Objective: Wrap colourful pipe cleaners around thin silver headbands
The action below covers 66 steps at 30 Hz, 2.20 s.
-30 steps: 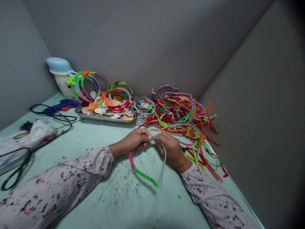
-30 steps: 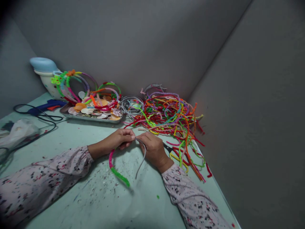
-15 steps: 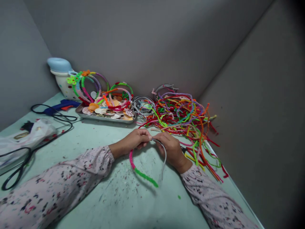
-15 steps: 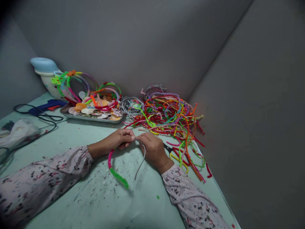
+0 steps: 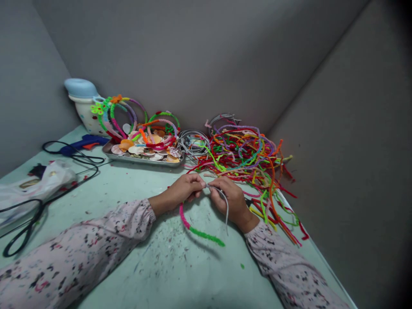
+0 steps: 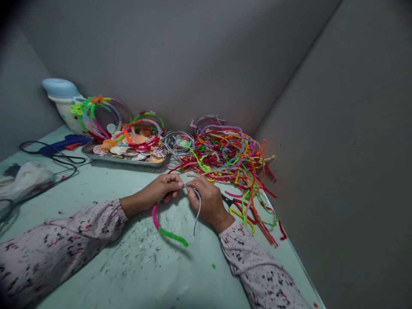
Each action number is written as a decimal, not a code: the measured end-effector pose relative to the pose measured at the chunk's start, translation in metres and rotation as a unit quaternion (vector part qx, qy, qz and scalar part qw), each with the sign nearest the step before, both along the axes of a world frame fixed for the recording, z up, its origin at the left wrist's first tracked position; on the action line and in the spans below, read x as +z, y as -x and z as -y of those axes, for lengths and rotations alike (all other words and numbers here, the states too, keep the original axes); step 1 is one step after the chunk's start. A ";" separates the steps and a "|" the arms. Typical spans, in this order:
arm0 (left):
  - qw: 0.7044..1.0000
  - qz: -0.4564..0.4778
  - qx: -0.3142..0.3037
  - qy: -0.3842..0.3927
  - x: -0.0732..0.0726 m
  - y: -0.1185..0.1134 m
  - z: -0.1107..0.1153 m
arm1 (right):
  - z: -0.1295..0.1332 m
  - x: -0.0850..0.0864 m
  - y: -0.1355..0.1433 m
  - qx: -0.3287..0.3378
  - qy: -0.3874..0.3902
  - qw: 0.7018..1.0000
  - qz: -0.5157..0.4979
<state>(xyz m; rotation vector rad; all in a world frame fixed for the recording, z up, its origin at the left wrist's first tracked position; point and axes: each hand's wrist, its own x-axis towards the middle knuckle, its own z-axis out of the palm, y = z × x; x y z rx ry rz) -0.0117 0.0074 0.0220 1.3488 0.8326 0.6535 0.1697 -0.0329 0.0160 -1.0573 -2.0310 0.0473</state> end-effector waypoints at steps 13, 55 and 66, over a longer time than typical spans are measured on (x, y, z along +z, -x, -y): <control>1.000 -0.015 0.003 -0.019 0.004 -0.001 0.003 | 0.000 0.001 0.001 -0.016 -0.001 1.000 0.013; 1.000 0.024 0.010 0.011 0.003 -0.001 0.002 | 0.001 -0.002 0.001 -0.031 0.005 1.000 -0.001; 0.996 0.051 0.051 0.053 0.002 0.000 -0.002 | -0.003 -0.006 -0.003 -0.072 0.088 0.978 -0.174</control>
